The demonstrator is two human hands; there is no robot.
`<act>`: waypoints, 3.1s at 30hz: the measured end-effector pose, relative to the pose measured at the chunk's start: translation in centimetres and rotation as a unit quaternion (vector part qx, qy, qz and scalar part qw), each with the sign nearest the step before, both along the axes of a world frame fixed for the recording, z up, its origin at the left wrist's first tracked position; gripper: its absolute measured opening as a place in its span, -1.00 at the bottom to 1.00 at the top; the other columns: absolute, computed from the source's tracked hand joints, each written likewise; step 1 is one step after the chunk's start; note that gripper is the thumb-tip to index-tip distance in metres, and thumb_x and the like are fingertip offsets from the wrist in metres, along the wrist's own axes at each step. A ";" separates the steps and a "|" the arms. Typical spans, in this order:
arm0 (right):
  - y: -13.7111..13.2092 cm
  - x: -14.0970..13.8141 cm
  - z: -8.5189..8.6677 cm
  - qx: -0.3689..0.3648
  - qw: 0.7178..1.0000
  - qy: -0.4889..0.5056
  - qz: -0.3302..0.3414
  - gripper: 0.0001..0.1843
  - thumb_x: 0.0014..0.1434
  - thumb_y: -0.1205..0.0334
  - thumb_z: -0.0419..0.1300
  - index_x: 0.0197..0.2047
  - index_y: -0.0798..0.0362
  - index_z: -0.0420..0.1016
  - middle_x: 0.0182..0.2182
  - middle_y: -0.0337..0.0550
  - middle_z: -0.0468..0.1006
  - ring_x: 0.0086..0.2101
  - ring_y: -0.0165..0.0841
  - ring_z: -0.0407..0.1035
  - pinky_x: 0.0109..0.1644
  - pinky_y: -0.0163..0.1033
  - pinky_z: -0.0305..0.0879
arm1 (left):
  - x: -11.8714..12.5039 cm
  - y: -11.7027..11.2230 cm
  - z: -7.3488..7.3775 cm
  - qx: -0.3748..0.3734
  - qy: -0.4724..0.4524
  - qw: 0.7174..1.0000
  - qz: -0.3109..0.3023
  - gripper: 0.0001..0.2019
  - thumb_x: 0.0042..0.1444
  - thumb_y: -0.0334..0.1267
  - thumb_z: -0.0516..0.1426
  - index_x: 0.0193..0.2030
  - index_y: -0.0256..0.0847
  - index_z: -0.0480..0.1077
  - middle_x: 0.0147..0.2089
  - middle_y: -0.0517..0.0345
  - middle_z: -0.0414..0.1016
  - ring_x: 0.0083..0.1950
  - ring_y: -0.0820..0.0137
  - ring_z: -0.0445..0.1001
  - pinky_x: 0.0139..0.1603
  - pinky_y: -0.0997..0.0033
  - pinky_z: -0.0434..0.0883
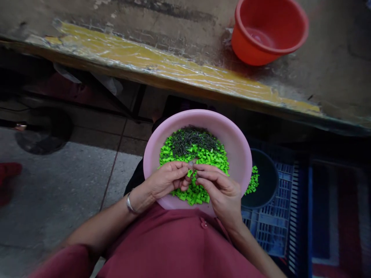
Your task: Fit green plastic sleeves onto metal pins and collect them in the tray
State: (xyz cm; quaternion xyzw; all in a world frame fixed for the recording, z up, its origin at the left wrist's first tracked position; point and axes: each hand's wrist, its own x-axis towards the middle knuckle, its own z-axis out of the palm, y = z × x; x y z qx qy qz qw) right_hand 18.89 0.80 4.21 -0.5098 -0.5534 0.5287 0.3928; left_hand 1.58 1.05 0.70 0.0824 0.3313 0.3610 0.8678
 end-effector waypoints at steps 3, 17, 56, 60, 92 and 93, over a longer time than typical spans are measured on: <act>-0.2 0.0 -0.2 0.043 0.998 -0.037 0.001 -0.86 0.16 0.38 0.31 -0.25 -0.06 0.62 -0.27 -0.20 0.61 -0.20 -0.31 0.50 -0.06 -0.14 0.48 | 0.1 -0.1 0.1 0.007 -0.004 1.000 -0.009 -0.69 0.03 -0.11 0.33 -0.30 -0.34 0.42 -0.51 0.22 0.35 -0.54 0.56 0.30 -0.55 0.56 0.26; -0.4 0.3 1.2 0.222 0.953 -0.187 0.087 -0.82 0.27 0.46 0.13 -0.16 0.02 0.49 -0.30 -0.13 0.56 -0.26 -0.32 0.45 -0.16 -0.15 0.40 | 0.2 -0.4 0.2 0.023 0.048 0.998 -0.035 -0.66 0.01 -0.07 0.33 -0.31 -0.33 0.42 -0.57 0.26 0.34 -0.59 0.57 0.26 -0.60 0.58 0.22; -0.8 1.9 -1.0 0.115 0.979 -0.119 0.121 -0.88 0.23 0.42 0.22 -0.26 0.00 0.54 -0.32 -0.22 0.62 -0.26 -0.37 0.52 -0.13 -0.24 0.41 | 0.7 -1.1 -0.7 0.043 0.119 0.991 -0.039 -0.63 -0.07 -0.08 0.37 -0.41 -0.30 0.35 -0.56 0.25 0.41 -0.60 0.56 0.33 -0.63 0.59 0.33; -0.8 1.7 -1.3 0.117 0.979 -0.113 0.121 -0.87 0.22 0.43 0.21 -0.32 0.02 0.51 -0.36 -0.21 0.60 -0.28 -0.38 0.51 -0.15 -0.25 0.40 | 0.8 -1.2 -0.6 0.062 0.137 0.988 -0.041 -0.62 -0.08 -0.04 0.37 -0.42 -0.29 0.35 -0.58 0.25 0.42 -0.61 0.55 0.33 -0.63 0.58 0.33; -0.5 1.8 -2.5 0.283 0.914 -0.221 0.188 -0.82 0.31 0.44 0.03 -0.18 0.12 0.45 -0.35 -0.02 0.54 -0.29 -0.26 0.44 -0.16 -0.12 0.42 | 0.9 -0.8 -0.6 0.007 0.109 0.994 -0.029 -0.61 -0.12 -0.10 0.40 -0.48 -0.29 0.30 -0.59 0.27 0.37 -0.62 0.57 0.29 -0.66 0.59 0.29; -0.6 1.7 -2.6 0.282 0.917 -0.216 0.184 -0.83 0.30 0.45 0.04 -0.18 0.11 0.44 -0.35 -0.03 0.54 -0.29 -0.26 0.44 -0.16 -0.12 0.42 | 0.9 -0.8 -0.6 0.010 0.111 0.993 -0.028 -0.61 -0.12 -0.09 0.40 -0.48 -0.29 0.31 -0.60 0.27 0.37 -0.62 0.57 0.30 -0.66 0.59 0.30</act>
